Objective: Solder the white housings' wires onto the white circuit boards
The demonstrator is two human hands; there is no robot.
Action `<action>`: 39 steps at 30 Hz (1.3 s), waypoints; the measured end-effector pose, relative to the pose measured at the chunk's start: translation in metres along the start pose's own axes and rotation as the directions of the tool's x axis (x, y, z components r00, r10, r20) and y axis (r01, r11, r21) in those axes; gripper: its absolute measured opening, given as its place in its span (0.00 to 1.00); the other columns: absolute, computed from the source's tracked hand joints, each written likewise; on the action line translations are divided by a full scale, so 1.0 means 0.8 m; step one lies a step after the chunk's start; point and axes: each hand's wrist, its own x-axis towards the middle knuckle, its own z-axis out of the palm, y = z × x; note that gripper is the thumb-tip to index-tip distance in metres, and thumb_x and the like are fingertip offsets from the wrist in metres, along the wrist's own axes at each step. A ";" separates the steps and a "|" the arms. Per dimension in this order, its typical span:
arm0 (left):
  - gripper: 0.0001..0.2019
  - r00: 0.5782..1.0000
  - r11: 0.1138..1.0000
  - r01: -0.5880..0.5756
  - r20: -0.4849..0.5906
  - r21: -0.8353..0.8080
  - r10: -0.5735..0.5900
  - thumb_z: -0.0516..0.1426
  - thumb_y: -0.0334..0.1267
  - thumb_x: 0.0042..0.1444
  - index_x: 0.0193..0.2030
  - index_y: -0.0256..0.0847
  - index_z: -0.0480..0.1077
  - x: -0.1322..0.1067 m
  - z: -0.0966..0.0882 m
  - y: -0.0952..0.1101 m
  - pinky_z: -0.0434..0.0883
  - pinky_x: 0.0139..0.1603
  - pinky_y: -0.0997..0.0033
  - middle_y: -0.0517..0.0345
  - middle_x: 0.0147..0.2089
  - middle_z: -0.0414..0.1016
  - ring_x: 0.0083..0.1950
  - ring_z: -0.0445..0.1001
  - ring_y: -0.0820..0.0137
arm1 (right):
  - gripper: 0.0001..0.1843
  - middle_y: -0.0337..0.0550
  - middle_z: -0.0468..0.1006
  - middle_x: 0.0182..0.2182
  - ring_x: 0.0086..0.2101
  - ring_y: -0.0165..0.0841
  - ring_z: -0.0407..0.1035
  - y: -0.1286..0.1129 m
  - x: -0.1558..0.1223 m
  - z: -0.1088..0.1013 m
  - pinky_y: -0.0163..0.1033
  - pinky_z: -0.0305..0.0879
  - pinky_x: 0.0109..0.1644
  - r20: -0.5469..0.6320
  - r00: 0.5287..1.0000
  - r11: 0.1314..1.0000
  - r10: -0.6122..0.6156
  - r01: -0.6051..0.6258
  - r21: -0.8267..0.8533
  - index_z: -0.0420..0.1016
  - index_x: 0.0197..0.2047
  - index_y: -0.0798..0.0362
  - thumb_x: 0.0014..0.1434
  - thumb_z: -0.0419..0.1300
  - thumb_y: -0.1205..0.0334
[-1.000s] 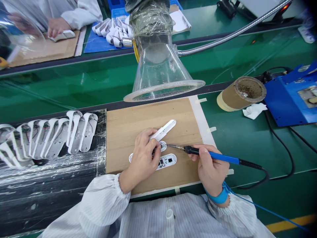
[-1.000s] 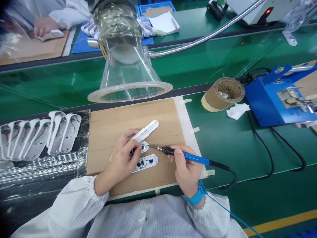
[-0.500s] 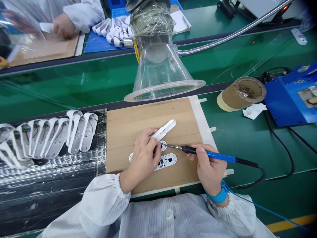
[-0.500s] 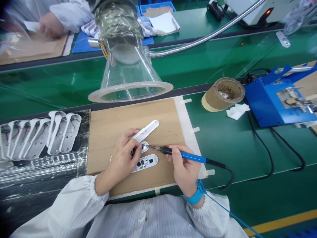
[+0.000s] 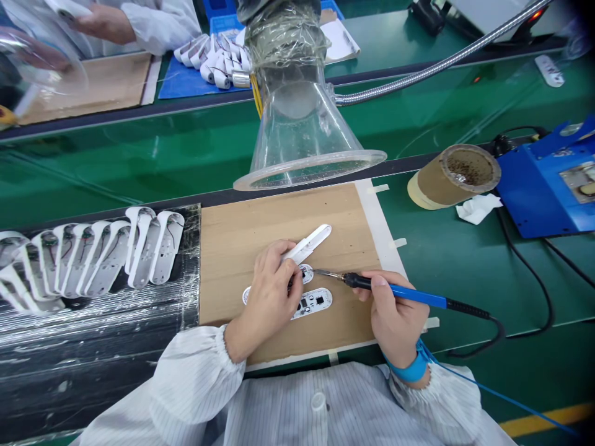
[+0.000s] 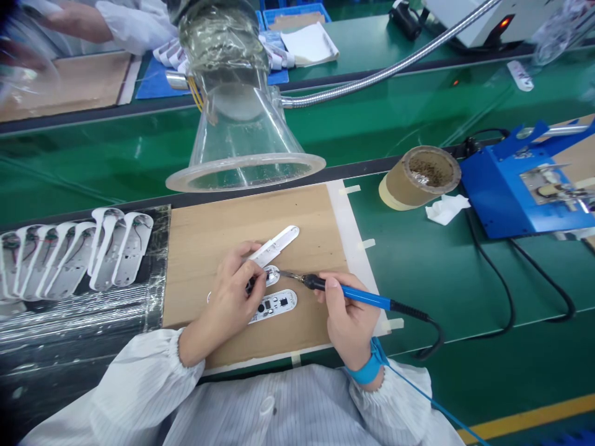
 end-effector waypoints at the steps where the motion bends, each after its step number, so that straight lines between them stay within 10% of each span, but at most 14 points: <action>1: 0.08 1.000 1.000 0.000 0.000 0.000 0.000 0.56 0.25 0.69 0.43 0.43 0.65 0.000 0.000 0.000 0.73 0.62 0.49 0.45 0.64 0.70 0.66 0.73 0.55 | 0.10 0.36 0.81 0.24 0.25 0.32 0.79 0.001 0.000 0.000 0.36 0.77 0.32 -0.004 1.000 1.000 -0.001 0.001 0.008 0.87 0.40 0.50 0.72 0.65 0.58; 39: 0.06 0.999 0.998 -0.023 0.047 -0.051 0.025 0.56 0.29 0.72 0.43 0.44 0.72 0.007 -0.024 -0.026 0.72 0.66 0.45 0.44 0.67 0.70 0.67 0.72 0.55 | 0.12 0.36 0.79 0.22 0.24 0.35 0.79 0.000 0.005 0.018 0.41 0.78 0.32 -0.009 0.999 0.996 0.042 -0.041 0.075 0.85 0.40 0.51 0.73 0.65 0.54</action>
